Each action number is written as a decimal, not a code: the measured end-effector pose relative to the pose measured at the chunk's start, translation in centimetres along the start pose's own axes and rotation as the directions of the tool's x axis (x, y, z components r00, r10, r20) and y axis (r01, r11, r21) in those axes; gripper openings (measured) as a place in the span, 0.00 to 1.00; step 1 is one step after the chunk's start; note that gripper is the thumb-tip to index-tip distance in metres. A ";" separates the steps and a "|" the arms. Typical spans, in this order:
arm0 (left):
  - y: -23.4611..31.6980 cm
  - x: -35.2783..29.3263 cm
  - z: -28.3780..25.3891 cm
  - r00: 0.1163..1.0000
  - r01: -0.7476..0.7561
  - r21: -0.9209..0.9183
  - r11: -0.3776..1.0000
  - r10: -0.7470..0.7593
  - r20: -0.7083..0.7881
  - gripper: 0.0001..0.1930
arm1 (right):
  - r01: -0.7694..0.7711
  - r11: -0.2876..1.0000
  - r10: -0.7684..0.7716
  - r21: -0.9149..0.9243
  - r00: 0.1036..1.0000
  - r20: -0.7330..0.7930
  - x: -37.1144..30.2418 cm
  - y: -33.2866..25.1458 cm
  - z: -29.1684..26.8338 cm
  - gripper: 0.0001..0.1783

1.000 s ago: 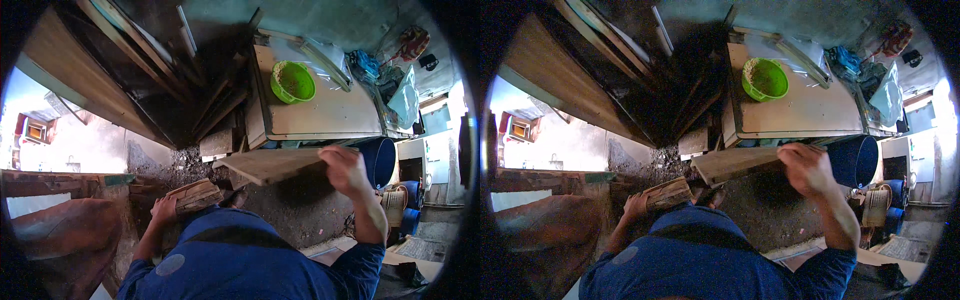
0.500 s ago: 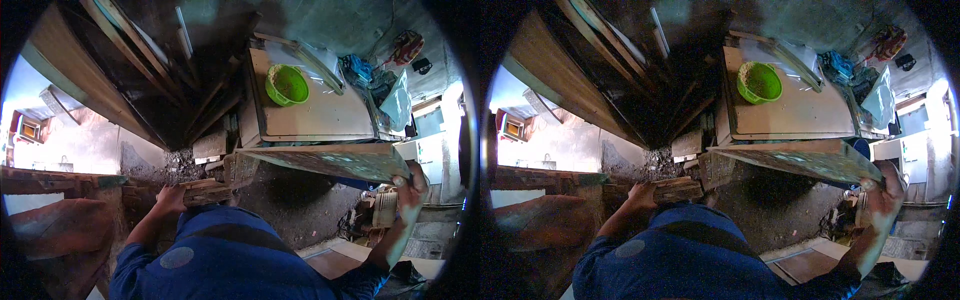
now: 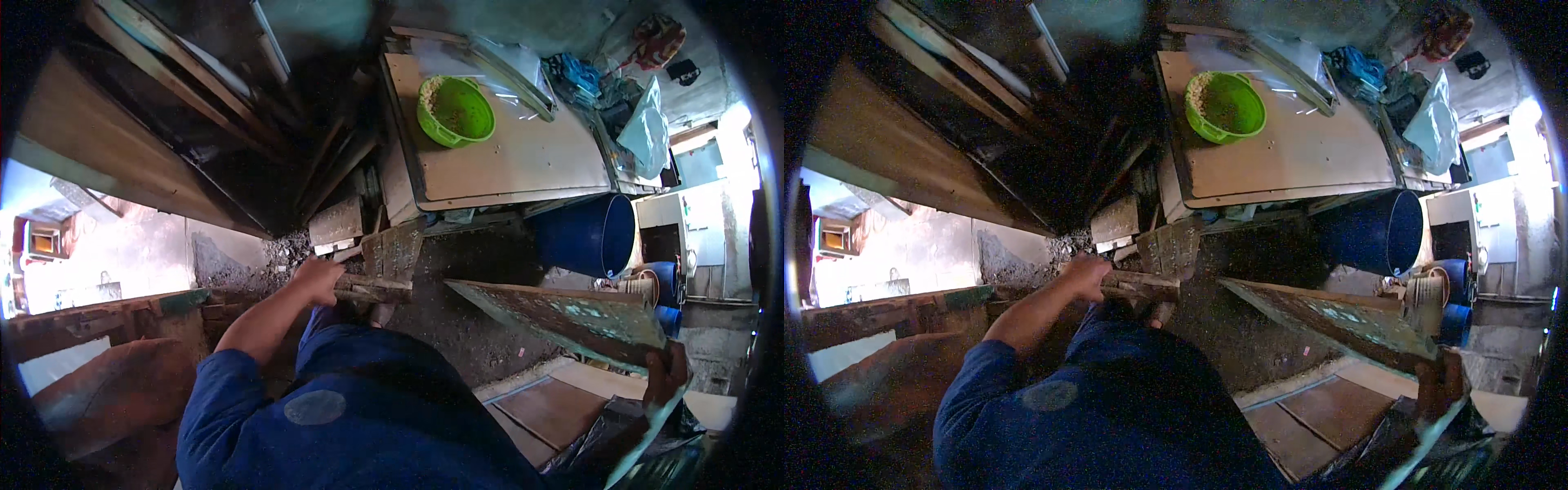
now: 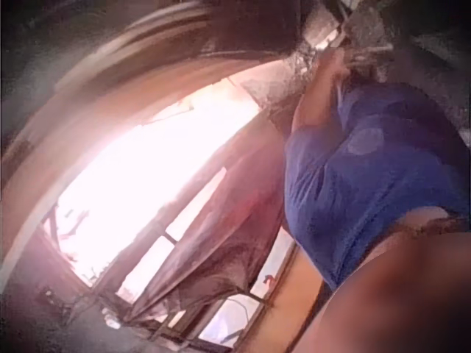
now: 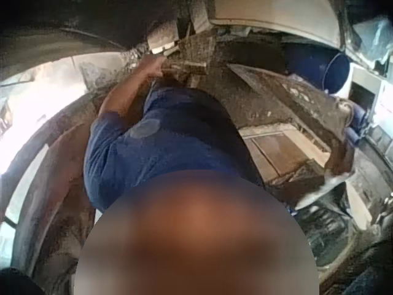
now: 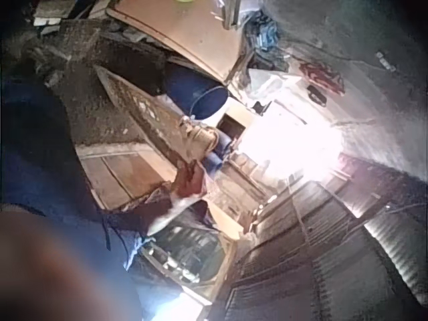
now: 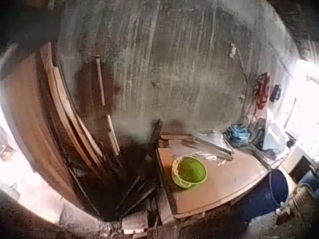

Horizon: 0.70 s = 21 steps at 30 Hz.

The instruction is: The person uses a wooden frame to pack soybeans into a plastic bag on a table and then slides the resulting block onto a shelf in a screened rack. They later walk outside to pick up two wooden blocks and carry them back toward the workshop.

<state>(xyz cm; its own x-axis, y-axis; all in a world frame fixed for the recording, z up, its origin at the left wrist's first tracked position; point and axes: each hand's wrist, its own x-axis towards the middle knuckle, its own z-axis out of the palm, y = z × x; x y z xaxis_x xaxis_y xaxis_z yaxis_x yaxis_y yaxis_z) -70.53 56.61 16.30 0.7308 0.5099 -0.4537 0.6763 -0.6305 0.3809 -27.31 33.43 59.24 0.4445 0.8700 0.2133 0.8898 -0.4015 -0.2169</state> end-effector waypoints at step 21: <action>-3.1 12.1 -6.3 0.995 0.095 0.261 0.961 -0.083 -0.059 0.35 | -0.562 0.786 0.582 0.258 0.813 -0.002 -19.2 20.0 2.3 0.34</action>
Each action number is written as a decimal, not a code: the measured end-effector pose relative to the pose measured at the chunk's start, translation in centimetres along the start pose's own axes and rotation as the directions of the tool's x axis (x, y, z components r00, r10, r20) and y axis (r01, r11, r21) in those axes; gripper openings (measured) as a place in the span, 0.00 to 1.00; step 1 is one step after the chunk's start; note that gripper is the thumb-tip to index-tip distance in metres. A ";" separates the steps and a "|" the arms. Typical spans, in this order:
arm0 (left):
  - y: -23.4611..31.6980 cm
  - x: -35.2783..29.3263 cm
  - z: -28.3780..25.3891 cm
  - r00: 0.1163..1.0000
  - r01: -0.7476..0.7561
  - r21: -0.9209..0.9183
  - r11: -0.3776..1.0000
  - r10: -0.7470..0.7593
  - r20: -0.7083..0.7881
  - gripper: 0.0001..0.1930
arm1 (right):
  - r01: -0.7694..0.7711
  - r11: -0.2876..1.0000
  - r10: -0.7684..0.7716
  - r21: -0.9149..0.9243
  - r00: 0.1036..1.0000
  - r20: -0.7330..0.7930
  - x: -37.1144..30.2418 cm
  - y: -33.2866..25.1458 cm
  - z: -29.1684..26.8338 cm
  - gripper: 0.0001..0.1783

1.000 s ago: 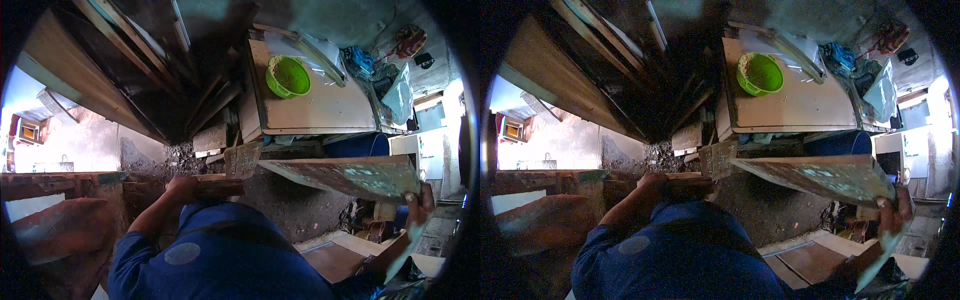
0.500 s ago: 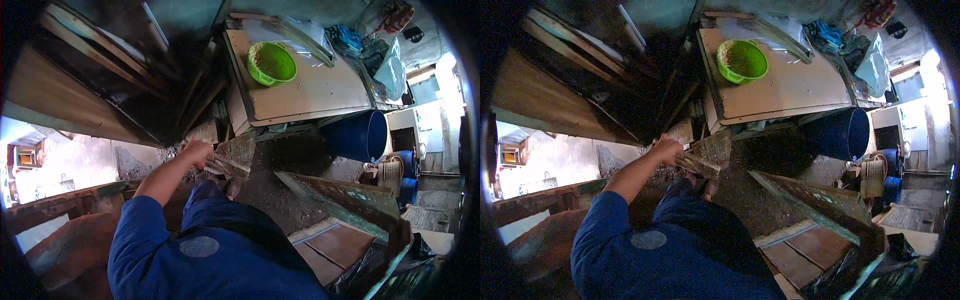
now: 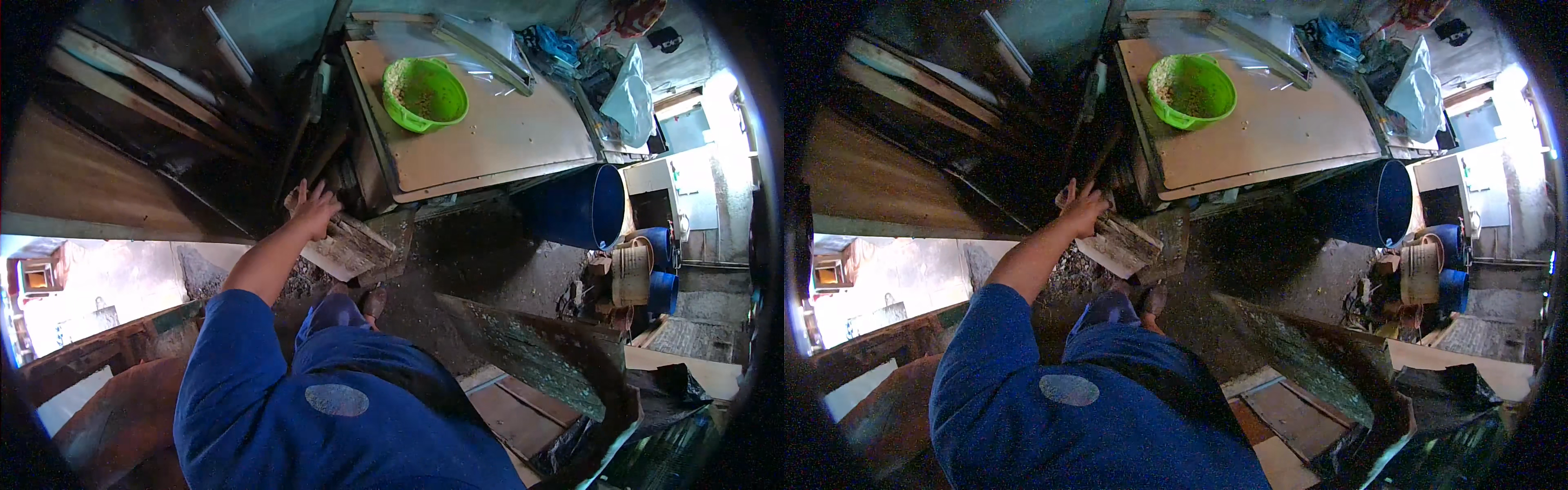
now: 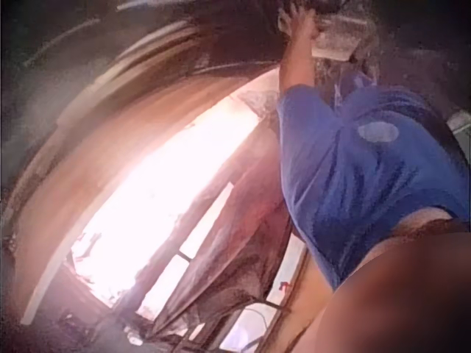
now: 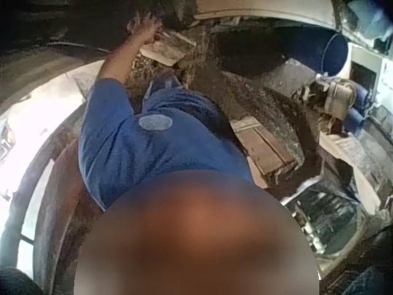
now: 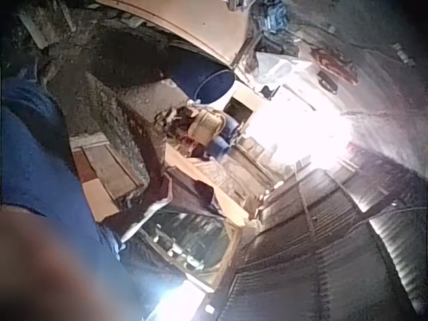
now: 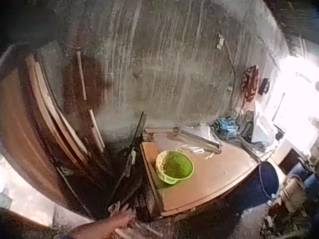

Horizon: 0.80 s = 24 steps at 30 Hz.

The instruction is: The person uses a wooden frame to pack soybeans into a plastic bag on a table and then slides the resulting block onto a shelf in a screened rack. They later walk outside to pick up two wooden blocks and carry them back toward the workshop.

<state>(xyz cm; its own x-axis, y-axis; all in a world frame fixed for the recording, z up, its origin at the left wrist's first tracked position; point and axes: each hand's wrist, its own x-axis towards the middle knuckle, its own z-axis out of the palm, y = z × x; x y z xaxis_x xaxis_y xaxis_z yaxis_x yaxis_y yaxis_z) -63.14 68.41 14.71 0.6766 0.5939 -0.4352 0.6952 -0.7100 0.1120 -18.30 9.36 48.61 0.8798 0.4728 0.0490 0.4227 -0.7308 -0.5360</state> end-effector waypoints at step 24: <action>-2.0 -14.4 13.7 0.716 0.124 -0.940 0.319 -0.684 -0.138 0.46 | 0.424 0.786 -0.430 -0.449 0.898 0.095 0.4 -13.8 9.0 0.14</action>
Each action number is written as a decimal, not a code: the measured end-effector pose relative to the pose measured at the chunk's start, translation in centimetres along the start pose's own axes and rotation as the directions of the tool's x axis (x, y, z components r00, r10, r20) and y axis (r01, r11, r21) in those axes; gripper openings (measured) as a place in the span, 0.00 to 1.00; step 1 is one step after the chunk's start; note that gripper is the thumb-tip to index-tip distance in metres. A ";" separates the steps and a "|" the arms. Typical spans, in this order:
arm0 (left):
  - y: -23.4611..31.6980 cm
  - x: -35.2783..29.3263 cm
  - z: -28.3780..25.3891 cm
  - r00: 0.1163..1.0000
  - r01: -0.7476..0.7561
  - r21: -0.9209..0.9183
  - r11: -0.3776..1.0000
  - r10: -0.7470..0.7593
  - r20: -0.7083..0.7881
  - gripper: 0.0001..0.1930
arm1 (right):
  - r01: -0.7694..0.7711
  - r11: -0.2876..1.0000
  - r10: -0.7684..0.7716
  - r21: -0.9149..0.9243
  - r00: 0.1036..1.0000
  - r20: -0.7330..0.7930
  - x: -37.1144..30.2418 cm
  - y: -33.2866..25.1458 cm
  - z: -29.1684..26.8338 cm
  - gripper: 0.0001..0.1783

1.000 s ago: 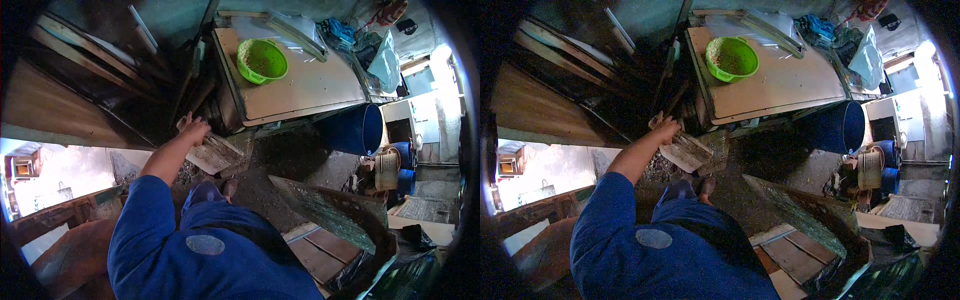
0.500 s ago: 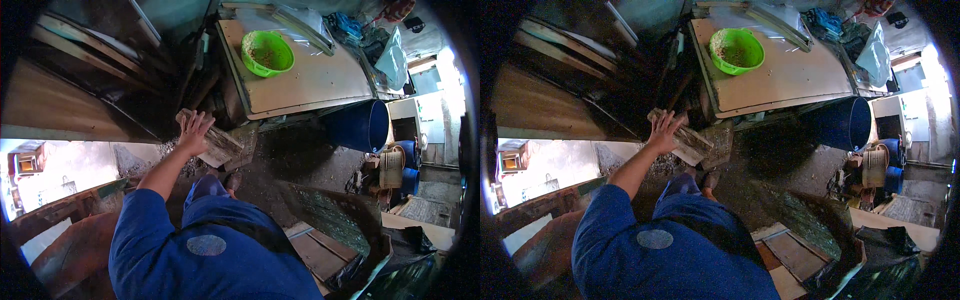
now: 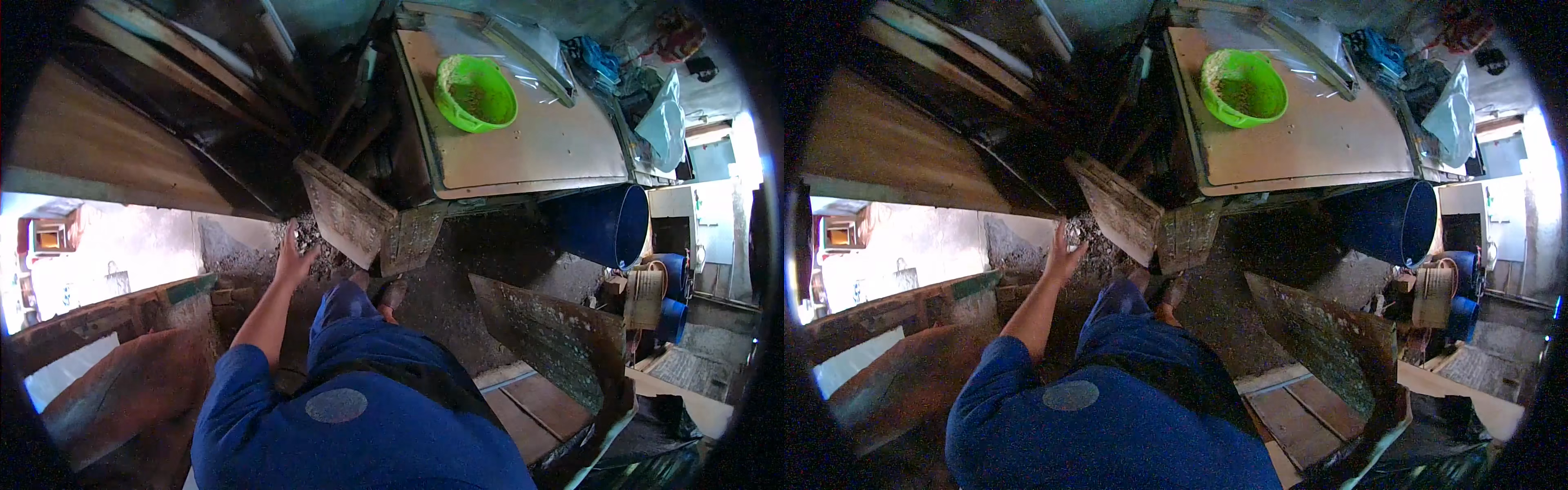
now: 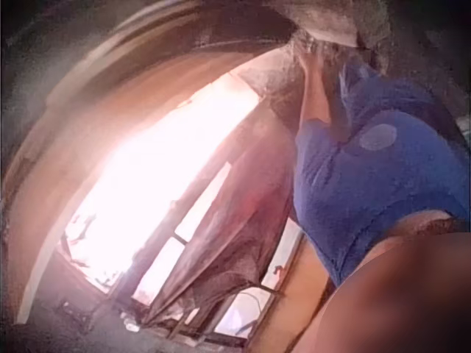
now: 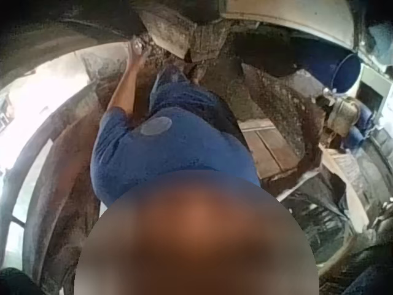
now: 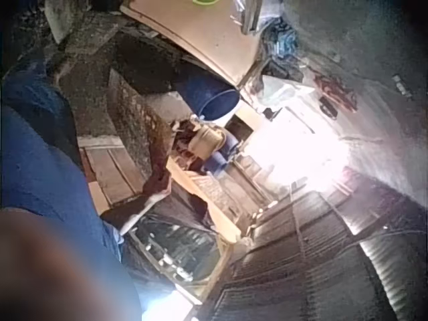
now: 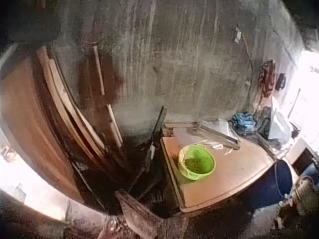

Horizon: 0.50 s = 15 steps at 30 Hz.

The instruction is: The person uses a wooden frame to pack soybeans into a plastic bag on a table and then slides the resulting block onto a shelf in a screened rack. They later walk outside to pick up two wooden blocks and carry them back toward the workshop.

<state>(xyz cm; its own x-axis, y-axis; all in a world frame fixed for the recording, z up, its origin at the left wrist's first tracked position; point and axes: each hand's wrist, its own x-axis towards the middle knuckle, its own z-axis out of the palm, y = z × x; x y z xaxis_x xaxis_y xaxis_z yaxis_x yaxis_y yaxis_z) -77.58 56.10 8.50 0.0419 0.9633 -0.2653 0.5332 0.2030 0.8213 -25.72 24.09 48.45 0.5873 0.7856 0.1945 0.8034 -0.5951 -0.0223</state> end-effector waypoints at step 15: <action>-1.1 -2.1 5.1 0.964 0.197 0.087 0.977 -0.209 0.166 0.44 | -0.174 0.953 0.181 0.248 0.983 -0.008 -0.8 -1.1 -1.4 0.09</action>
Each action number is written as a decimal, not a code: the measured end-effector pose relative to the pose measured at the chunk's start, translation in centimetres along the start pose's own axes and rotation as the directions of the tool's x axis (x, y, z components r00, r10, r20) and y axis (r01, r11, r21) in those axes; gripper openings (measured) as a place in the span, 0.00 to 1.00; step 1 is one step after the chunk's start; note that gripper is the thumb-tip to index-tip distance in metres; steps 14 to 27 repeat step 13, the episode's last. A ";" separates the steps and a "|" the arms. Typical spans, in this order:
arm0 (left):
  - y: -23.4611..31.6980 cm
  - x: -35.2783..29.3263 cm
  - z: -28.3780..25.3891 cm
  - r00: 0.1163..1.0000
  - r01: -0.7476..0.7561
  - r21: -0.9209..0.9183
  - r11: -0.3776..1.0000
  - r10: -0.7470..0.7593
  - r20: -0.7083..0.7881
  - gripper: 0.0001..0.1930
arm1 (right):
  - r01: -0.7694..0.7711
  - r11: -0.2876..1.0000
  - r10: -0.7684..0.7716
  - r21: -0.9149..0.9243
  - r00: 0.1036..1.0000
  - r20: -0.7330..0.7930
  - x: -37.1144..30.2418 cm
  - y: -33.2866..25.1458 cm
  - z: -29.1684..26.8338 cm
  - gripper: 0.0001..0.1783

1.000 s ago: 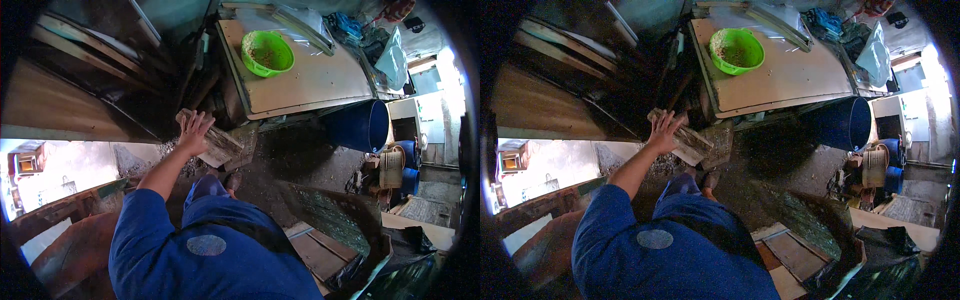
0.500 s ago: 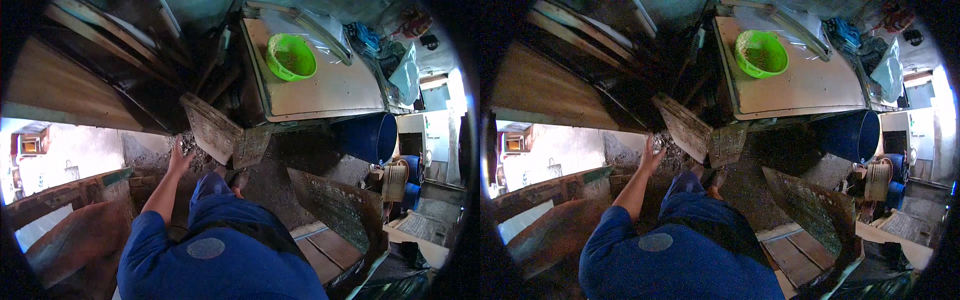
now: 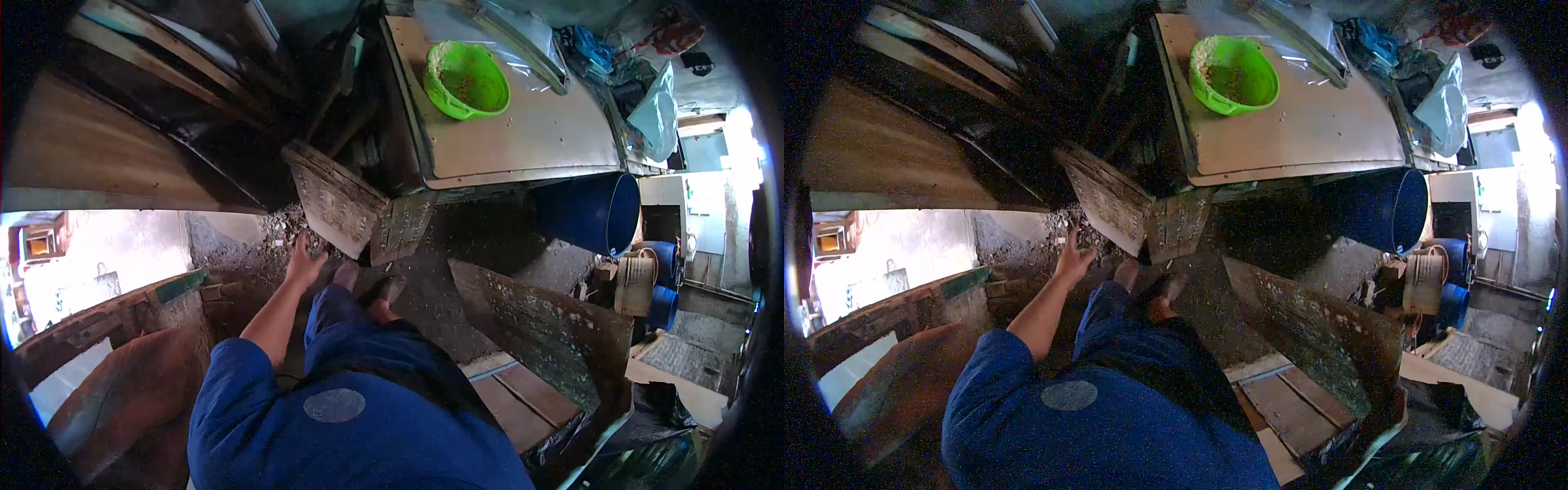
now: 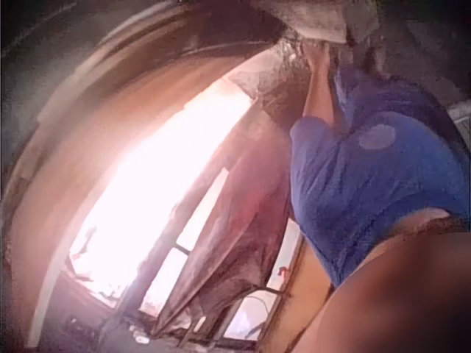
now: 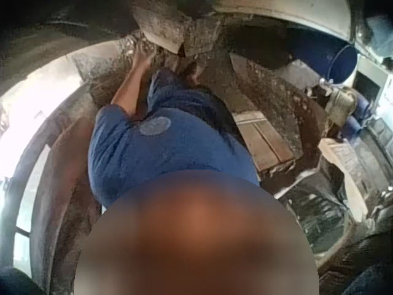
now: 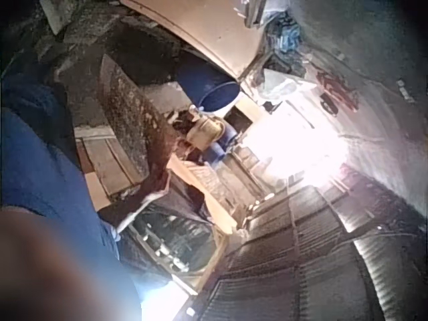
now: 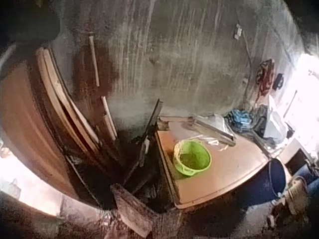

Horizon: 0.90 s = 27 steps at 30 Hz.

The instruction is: The person uses a wooden frame to pack soybeans into a plastic bag on a table and then slides the resulting block onto a shelf in a screened rack. They later walk outside to pick up two wooden blocks and carry them back toward the workshop.

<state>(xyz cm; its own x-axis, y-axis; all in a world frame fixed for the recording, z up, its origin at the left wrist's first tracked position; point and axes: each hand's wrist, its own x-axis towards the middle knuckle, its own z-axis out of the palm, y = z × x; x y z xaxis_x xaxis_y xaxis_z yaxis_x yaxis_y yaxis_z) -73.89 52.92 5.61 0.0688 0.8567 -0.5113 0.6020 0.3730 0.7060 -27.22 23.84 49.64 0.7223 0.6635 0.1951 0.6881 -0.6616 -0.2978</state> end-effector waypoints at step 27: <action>-4.4 -7.7 7.6 0.918 0.246 0.239 0.939 -0.305 0.254 0.39 | -0.049 0.887 -0.043 0.460 0.981 0.187 4.2 12.2 4.1 0.14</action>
